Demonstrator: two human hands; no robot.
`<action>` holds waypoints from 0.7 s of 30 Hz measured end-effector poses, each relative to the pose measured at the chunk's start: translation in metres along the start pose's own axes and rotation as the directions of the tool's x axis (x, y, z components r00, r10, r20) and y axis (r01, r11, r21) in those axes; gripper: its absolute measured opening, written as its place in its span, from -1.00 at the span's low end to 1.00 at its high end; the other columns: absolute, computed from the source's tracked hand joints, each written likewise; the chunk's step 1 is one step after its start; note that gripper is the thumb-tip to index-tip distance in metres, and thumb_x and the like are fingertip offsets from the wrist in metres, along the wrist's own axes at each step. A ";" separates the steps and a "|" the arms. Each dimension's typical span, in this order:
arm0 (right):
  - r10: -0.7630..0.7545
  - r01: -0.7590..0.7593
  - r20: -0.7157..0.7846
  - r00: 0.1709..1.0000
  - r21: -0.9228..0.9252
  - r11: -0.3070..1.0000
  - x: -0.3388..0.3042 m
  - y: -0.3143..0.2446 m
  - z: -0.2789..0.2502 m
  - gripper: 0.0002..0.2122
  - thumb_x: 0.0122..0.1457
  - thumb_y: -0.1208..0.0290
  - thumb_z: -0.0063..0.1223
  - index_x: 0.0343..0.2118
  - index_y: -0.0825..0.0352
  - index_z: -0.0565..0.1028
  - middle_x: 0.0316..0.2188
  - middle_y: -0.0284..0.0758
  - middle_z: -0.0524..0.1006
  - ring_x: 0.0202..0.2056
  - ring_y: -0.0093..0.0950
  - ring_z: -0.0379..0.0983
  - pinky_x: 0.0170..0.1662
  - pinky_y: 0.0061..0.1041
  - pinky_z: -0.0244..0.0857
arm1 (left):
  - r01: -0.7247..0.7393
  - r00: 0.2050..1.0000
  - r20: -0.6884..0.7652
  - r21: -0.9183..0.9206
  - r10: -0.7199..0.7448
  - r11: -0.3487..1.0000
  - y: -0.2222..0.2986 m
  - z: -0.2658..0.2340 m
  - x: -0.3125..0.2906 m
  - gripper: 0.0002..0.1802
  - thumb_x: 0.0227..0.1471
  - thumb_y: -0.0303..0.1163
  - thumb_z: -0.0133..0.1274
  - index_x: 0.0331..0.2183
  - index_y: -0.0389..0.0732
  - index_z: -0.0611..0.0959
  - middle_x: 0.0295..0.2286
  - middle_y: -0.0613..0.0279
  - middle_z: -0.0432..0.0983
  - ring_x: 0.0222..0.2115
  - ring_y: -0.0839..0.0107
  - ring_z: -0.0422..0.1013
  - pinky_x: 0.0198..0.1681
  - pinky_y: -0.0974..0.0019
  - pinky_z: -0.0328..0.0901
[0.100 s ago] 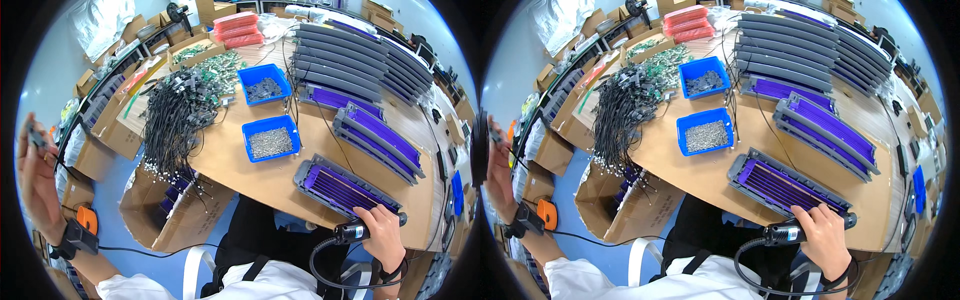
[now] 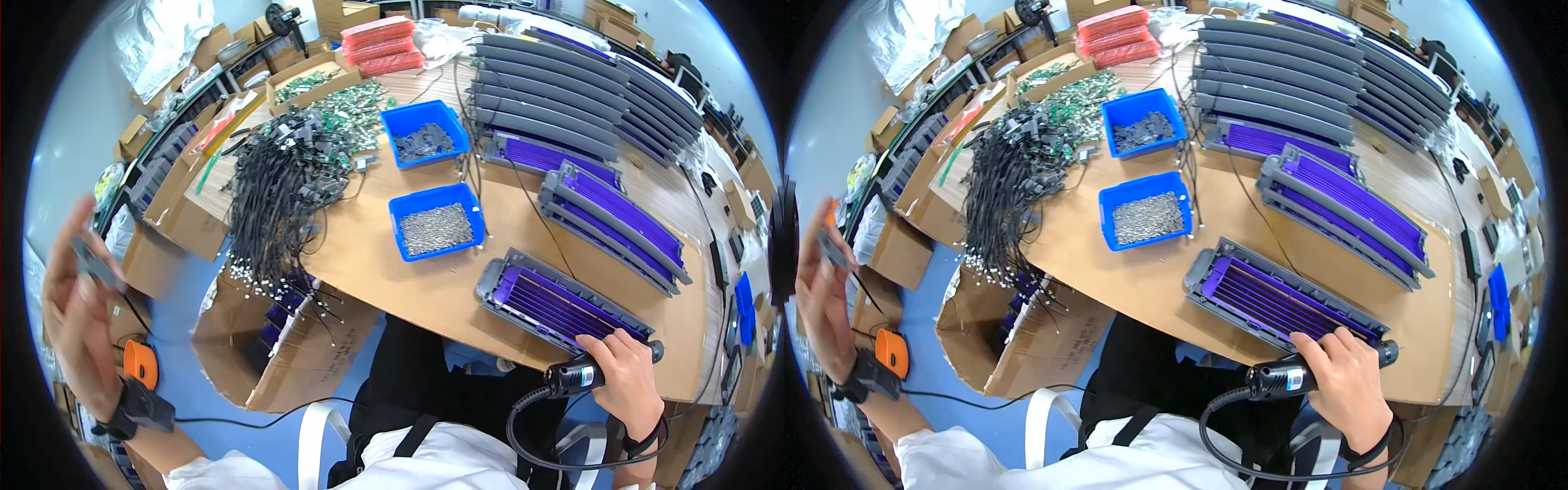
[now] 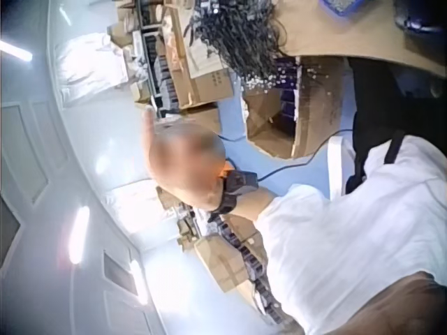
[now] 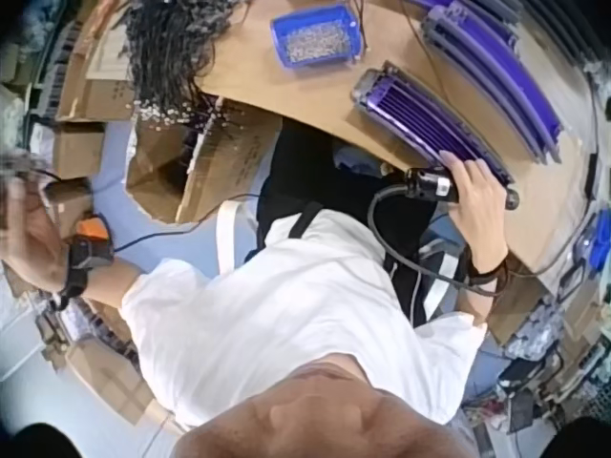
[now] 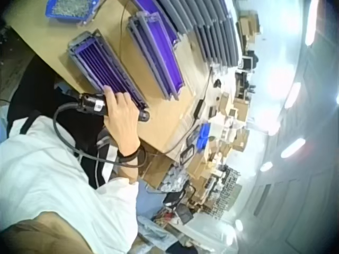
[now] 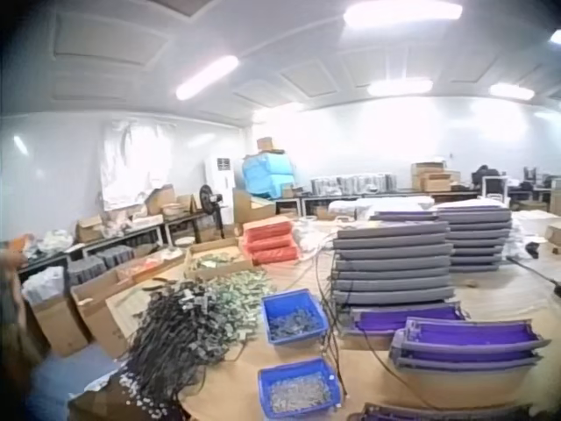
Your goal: The person uses a handheld electric screwdriver to fasten screws into purple electronic components on a workbench. They repeatedly pick up screws from a blue bin, align them with the component, and drive them in, then place the finished unit into a cardboard box.
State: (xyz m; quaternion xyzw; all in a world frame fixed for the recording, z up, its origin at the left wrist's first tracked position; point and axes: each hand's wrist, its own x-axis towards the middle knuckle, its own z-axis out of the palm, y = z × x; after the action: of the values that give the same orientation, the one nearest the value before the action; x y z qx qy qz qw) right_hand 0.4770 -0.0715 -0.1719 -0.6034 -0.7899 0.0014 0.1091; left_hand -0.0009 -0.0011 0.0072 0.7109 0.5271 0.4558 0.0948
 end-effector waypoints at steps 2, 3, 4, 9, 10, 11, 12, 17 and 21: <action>-0.063 0.063 0.031 0.998 0.002 0.998 0.000 0.009 -0.010 -0.42 -0.46 0.66 0.18 -0.16 0.27 0.49 -0.57 -0.30 0.38 -0.43 -0.29 0.36 -0.39 -0.36 0.28 | 0.104 0.985 0.142 -0.047 -0.097 0.993 0.010 0.018 -0.030 -0.47 -0.05 -0.14 0.19 -0.07 -0.25 0.58 -0.30 0.13 0.50 -0.35 0.43 0.44 -0.31 0.41 0.38; -0.104 0.104 0.043 0.994 0.002 0.995 0.001 0.012 -0.014 -0.40 -0.46 0.65 0.19 -0.14 0.27 0.49 -0.56 -0.30 0.39 -0.42 -0.29 0.36 -0.40 -0.36 0.28 | 0.159 0.964 0.232 -0.125 -0.127 0.979 0.014 0.036 -0.041 -0.50 -0.08 -0.16 0.21 -0.13 -0.28 0.59 -0.33 0.15 0.48 -0.37 0.43 0.44 -0.35 0.40 0.37; -0.074 0.075 0.065 0.995 -0.009 0.997 -0.002 0.011 -0.016 -0.39 -0.46 0.64 0.20 -0.14 0.27 0.49 -0.55 -0.30 0.40 -0.42 -0.29 0.37 -0.40 -0.35 0.28 | 0.191 0.933 0.345 -0.227 -0.105 0.955 0.008 0.062 -0.041 -0.52 -0.11 -0.19 0.23 -0.18 -0.32 0.61 -0.37 0.16 0.47 -0.39 0.43 0.45 -0.38 0.40 0.35; 0.023 -0.023 0.000 1.000 0.144 0.989 -0.005 0.019 -0.040 -0.46 -0.39 0.63 0.22 -0.15 0.28 0.51 -0.51 -0.25 0.48 -0.42 -0.26 0.44 -0.37 -0.33 0.33 | 0.530 0.745 0.642 -0.404 -0.182 0.745 -0.006 0.166 -0.056 -0.63 -0.23 -0.65 0.28 -0.24 -0.30 0.69 -0.41 0.26 0.48 -0.41 0.55 0.37 -0.34 0.50 0.28; 0.029 -0.016 -0.060 0.998 0.207 0.978 -0.002 0.019 -0.047 -0.48 -0.36 0.62 0.23 -0.16 0.29 0.52 -0.50 -0.24 0.50 -0.43 -0.25 0.45 -0.36 -0.32 0.34 | 0.536 0.724 0.673 -0.411 -0.150 0.738 -0.008 0.180 -0.061 -0.59 -0.23 -0.71 0.25 -0.21 -0.28 0.69 -0.40 0.29 0.48 -0.41 0.58 0.36 -0.34 0.52 0.28; 0.112 -0.091 -0.069 0.991 0.256 0.962 0.004 0.013 -0.061 -0.52 -0.33 0.62 0.25 -0.18 0.29 0.53 -0.45 -0.23 0.55 -0.39 -0.25 0.51 -0.28 -0.37 0.38 | 0.568 0.716 0.678 -0.427 -0.168 0.703 -0.006 0.197 -0.065 -0.58 -0.22 -0.72 0.25 -0.20 -0.27 0.69 -0.41 0.31 0.48 -0.41 0.60 0.36 -0.34 0.52 0.27; 0.123 -0.082 -0.124 0.985 0.293 0.953 0.012 0.010 -0.067 -0.52 -0.32 0.63 0.25 -0.18 0.29 0.53 -0.43 -0.24 0.56 -0.37 -0.26 0.52 -0.26 -0.39 0.38 | 0.600 0.707 0.684 -0.447 -0.178 0.663 -0.005 0.215 -0.067 -0.57 -0.22 -0.72 0.24 -0.19 -0.26 0.69 -0.41 0.34 0.47 -0.41 0.61 0.36 -0.34 0.53 0.27; 0.202 -0.087 -0.204 0.958 0.461 0.883 0.052 0.001 -0.082 -0.58 -0.21 0.59 0.34 -0.18 0.31 0.53 -0.40 -0.40 0.56 -0.34 -0.62 0.47 -0.18 -0.62 0.33 | 0.638 0.728 0.682 -0.639 -0.066 0.429 0.020 0.298 -0.053 -0.56 -0.12 -0.68 0.22 -0.11 -0.26 0.65 -0.47 0.36 0.51 -0.48 0.65 0.40 -0.39 0.53 0.30; 0.009 0.064 -0.128 0.992 0.551 0.832 0.094 0.007 -0.051 -0.55 -0.19 0.52 0.38 -0.16 0.36 0.48 -0.36 -0.23 0.61 -0.31 -0.42 0.57 -0.19 -0.49 0.39 | 0.639 0.741 0.670 -0.682 -0.045 0.357 0.033 0.322 -0.048 -0.66 -0.10 -0.66 0.24 -0.18 -0.31 0.66 -0.52 0.40 0.49 -0.51 0.70 0.36 -0.43 0.57 0.28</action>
State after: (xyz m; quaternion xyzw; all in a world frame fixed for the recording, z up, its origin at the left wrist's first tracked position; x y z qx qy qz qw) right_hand 0.4690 0.0137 -0.1070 -0.5334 -0.7559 0.1908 0.3283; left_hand 0.2605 0.0562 -0.1816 0.5129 0.2999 0.4047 0.6952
